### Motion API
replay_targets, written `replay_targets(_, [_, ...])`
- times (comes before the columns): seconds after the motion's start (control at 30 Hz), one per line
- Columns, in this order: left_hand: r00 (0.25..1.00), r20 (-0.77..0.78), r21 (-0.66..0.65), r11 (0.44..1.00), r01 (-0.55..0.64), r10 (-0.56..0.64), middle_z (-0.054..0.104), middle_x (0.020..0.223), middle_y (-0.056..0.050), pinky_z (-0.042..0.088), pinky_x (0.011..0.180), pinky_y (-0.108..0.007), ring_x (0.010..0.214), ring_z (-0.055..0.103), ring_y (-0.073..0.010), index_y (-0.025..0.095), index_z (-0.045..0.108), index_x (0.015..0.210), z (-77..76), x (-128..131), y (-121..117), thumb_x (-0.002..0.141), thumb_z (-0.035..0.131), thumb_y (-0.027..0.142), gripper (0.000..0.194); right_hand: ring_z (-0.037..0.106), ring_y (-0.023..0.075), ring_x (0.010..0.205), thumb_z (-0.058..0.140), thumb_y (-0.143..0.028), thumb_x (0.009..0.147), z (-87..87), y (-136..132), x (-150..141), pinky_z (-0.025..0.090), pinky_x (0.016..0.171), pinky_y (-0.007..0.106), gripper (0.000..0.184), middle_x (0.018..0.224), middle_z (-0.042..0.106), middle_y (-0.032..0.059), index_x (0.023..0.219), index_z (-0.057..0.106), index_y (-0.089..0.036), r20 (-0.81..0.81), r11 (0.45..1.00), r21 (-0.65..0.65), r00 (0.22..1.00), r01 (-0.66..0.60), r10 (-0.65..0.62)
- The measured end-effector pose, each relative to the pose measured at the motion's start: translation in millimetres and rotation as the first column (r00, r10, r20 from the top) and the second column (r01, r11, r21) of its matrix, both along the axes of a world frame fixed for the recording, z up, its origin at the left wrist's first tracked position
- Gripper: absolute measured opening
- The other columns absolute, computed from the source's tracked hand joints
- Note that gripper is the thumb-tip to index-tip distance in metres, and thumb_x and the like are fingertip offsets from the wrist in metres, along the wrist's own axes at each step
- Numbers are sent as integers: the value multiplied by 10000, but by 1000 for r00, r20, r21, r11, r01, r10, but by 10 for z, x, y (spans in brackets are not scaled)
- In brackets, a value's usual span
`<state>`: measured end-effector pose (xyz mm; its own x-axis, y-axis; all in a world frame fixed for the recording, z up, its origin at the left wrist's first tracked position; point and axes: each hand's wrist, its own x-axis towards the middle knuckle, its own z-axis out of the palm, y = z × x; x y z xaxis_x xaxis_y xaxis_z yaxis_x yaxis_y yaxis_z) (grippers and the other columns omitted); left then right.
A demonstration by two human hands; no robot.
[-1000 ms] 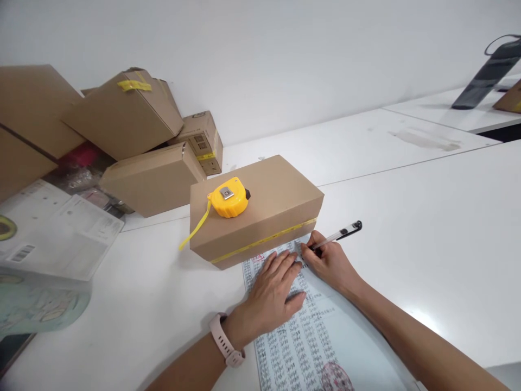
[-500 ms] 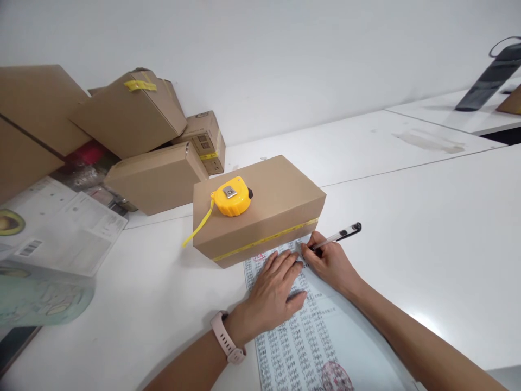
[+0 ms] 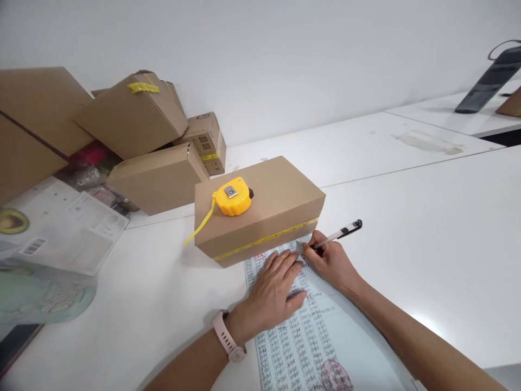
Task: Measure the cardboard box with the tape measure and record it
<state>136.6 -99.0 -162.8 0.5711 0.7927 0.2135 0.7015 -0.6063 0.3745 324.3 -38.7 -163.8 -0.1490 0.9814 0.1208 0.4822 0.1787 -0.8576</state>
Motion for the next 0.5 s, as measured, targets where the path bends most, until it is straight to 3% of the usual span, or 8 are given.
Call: replay_targets(0.5, [1000,-2,14,1000,3,-3,496,1508,-166,219,1269,-464,1468,367,-300,77,498,1384,-19,3,-7,975,537,404,525,326,114,527,579,-409,868,-6,-5,10,281,490,265,274,533,381,-65,702,442,-239,15,1000,4,1000,-2,2])
